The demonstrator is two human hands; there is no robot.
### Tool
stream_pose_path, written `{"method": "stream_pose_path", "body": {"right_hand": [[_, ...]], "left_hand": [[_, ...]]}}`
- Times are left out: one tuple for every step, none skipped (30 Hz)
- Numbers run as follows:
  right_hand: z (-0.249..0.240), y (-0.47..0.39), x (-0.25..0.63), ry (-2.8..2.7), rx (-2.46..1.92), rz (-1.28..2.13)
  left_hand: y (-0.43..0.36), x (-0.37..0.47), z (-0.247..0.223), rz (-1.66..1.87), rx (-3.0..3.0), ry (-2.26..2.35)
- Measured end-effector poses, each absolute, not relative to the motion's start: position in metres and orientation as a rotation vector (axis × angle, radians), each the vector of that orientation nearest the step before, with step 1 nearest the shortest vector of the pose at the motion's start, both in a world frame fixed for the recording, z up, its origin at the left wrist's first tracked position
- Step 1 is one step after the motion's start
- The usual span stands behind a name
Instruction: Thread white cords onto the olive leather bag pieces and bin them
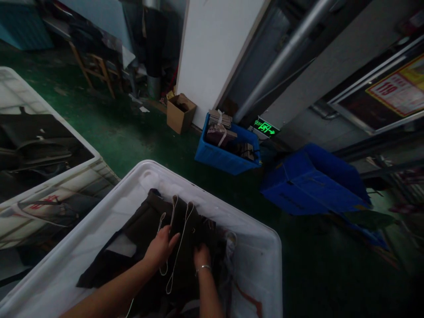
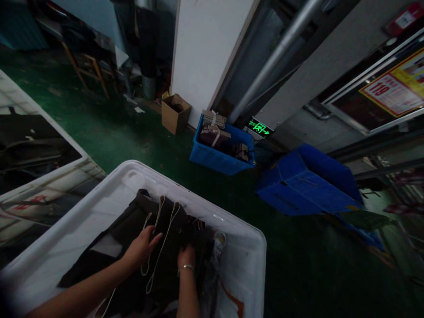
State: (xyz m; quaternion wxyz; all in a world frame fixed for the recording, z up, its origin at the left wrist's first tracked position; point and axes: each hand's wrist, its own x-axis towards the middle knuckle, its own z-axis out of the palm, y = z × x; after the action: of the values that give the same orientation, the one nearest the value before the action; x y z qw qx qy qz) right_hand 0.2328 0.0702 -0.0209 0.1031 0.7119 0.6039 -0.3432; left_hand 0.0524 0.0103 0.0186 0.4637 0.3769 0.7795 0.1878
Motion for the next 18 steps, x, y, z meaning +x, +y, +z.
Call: {"method": "stream_pose_path", "body": {"right_hand": [[-0.013, 0.081, 0.231, 1.83, 2.11, -0.949], [-0.005, 0.092, 0.226, 1.884, 2.114, -0.903], [0.002, 0.103, 0.218, 1.938, 2.108, -0.878], [0.009, 0.113, 0.208, 1.984, 2.095, -0.866], [0.013, 0.122, 0.196, 2.016, 2.074, -0.857], [0.016, 0.131, 0.184, 2.031, 2.05, -0.845], [0.017, 0.138, 0.171, 2.033, 2.026, -0.828], [0.016, 0.145, 0.16, 2.023, 2.002, -0.81], [0.013, 0.15, 0.15, 2.005, 1.978, -0.796], [0.009, 0.155, 0.142, 1.981, 1.953, -0.793], [0.004, 0.16, 0.137, 1.955, 1.929, -0.804], [-0.001, 0.164, 0.134, 1.93, 1.906, -0.823], [-0.007, 0.167, 0.133, 1.907, 1.884, -0.844], [-0.012, 0.17, 0.133, 1.888, 1.866, -0.864], [-0.017, 0.172, 0.135, 1.877, 1.85, -0.879], [-0.02, 0.174, 0.138, 1.875, 1.835, -0.886], [-0.022, 0.174, 0.142, 1.886, 1.821, -0.887], [-0.022, 0.174, 0.145, 1.917, 1.798, -0.888]], "left_hand": [[0.022, 0.049, 0.016, 0.497, 0.896, 1.945], [0.033, 0.047, 0.014, 0.512, 0.882, 1.961], [0.044, 0.045, 0.011, 0.51, 0.885, 1.965], [0.054, 0.044, 0.009, 0.496, 0.9, 1.96], [0.063, 0.043, 0.007, 0.483, 0.916, 1.954], [0.071, 0.043, 0.005, 0.477, 0.919, 1.958], [0.078, 0.041, 0.002, 0.484, 0.914, 1.978], [0.085, 0.04, -0.001, 0.503, 0.912, 2.008], [0.092, 0.037, -0.005, 0.517, 0.914, 2.039], [0.098, 0.034, -0.009, 0.524, 0.919, 2.064], [0.104, 0.03, -0.013, 0.521, 0.927, 2.077], [0.111, 0.026, -0.018, 0.507, 0.928, 2.08], [0.118, 0.022, -0.022, 0.482, 0.921, 2.075], [0.124, 0.019, -0.026, 0.451, 0.906, 2.063], [0.131, 0.016, -0.03, 0.415, 0.888, 2.043], [0.137, 0.014, -0.032, 0.377, 0.867, 2.017], [0.142, 0.014, -0.034, 0.341, 0.849, 1.988], [0.147, 0.015, -0.036, 0.31, 0.838, 1.958]]}}
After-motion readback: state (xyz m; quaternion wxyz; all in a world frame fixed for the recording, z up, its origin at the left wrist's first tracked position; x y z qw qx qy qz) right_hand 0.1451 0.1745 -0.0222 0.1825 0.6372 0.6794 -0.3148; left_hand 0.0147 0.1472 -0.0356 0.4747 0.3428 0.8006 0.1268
